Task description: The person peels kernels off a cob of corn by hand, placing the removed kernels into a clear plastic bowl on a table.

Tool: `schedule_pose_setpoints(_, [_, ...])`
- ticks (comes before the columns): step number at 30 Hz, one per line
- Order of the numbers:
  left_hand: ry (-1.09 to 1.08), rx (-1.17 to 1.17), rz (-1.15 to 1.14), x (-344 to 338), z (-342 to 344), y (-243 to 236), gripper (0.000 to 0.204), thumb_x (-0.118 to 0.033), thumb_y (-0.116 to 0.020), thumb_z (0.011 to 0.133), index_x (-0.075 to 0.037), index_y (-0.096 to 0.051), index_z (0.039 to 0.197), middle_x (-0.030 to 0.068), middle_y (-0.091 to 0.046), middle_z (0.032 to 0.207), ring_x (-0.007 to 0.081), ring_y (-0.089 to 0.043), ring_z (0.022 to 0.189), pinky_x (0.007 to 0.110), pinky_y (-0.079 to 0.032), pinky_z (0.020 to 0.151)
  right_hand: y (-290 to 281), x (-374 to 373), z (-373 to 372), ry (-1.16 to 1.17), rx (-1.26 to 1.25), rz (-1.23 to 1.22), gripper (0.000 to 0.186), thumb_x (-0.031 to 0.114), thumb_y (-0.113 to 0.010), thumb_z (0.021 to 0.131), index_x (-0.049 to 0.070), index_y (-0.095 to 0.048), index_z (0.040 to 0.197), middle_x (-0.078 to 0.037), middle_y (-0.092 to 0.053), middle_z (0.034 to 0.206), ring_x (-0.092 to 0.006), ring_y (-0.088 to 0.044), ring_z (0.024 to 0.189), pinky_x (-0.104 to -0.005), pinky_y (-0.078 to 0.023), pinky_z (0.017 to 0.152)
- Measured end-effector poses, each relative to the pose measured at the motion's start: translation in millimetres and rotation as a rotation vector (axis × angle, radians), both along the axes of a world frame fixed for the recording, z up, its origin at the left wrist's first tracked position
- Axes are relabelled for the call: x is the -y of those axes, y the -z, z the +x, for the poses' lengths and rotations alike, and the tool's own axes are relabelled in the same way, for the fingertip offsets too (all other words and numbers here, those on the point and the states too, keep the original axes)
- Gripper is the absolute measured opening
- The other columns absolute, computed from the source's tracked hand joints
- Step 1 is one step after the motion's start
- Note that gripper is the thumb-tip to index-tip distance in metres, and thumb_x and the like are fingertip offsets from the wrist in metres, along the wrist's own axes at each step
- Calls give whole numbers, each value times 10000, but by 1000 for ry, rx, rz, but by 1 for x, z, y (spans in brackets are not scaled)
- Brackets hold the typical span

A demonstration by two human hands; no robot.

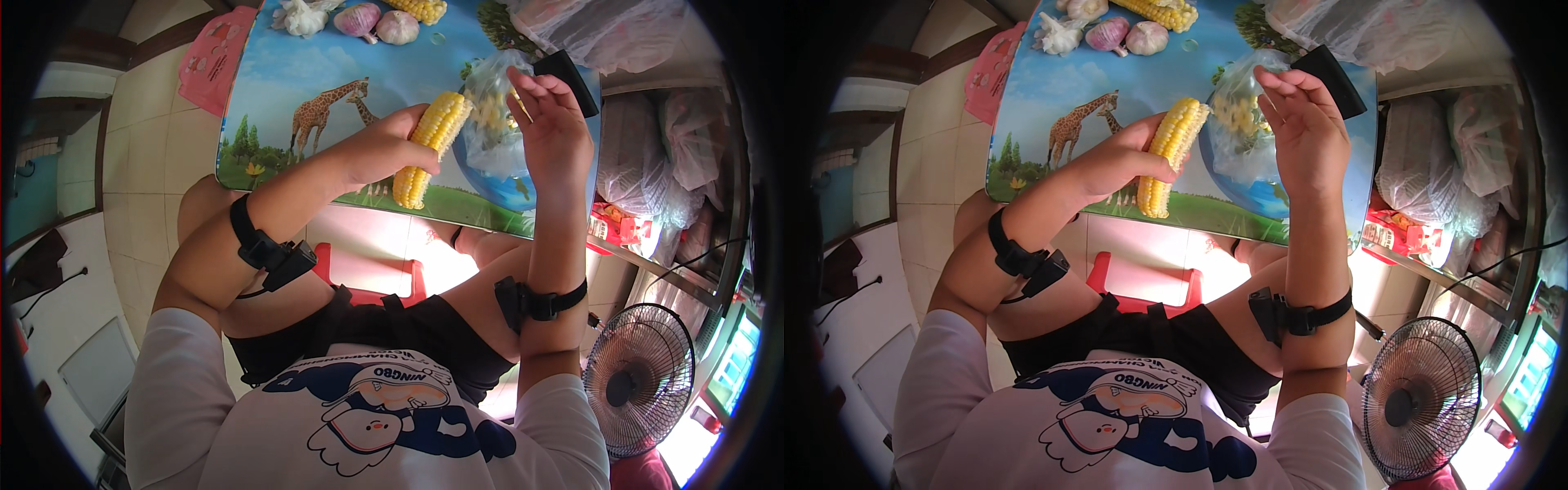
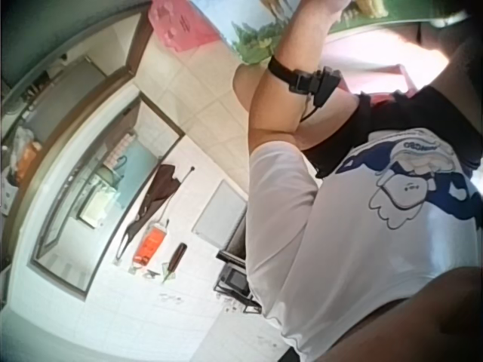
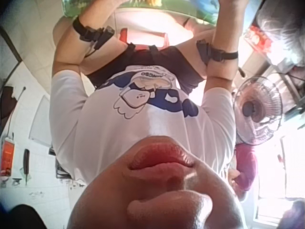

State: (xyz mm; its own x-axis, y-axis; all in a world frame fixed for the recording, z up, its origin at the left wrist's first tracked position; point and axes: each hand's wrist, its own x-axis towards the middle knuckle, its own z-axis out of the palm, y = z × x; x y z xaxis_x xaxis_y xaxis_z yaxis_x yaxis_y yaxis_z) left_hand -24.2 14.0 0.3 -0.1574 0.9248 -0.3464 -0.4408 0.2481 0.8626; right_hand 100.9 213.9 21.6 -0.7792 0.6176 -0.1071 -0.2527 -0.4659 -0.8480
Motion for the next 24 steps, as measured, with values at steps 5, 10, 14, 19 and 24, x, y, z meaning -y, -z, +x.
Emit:
schedule_pose_setpoints(5, [0,-6,7,-2,0,1,563,-63,-653,765,-41,-446,1288,43,-538,1030,140,-555,942,306,-464,845,4,6,0,202,191,452,155,-5,-476,898,-23,-604,985,-114,-663,931,-196,-650,956,-289,-488,859])
schedule_pose_setpoints(10, [-62,229,-32,-3,-7,10,449,-74,-647,794,-28,-478,1208,56,-552,1009,157,-575,919,316,-477,816,-4,37,1,312,223,967,104,-12,-535,895,-6,-626,947,-62,-645,815,-106,-597,738,-235,-454,695])
schedule_pose_setpoints(14, [-209,378,3,-4,-6,16,319,-127,-652,871,-29,-512,1140,55,-580,980,163,-596,893,317,-484,774,-19,69,2,54,315,1174,118,-3,-566,868,4,-616,975,-63,-606,722,-118,-547,609,-261,-435,573])
schedule_pose_setpoints(19, [-392,306,40,-1,-8,7,305,-171,-688,866,-58,-537,1106,31,-582,901,126,-591,839,295,-482,745,-14,86,2,-162,349,1055,101,42,-596,865,13,-590,962,-115,-604,699,-202,-607,595,-303,-463,568])
schedule_pose_setpoints(24, [-526,110,-43,-1,-11,-3,366,-229,-727,842,-57,-538,1105,18,-563,882,109,-563,788,267,-474,693,-9,95,-1,-301,386,997,172,148,-645,884,-6,-582,925,-119,-596,657,-237,-599,559,-323,-477,559])
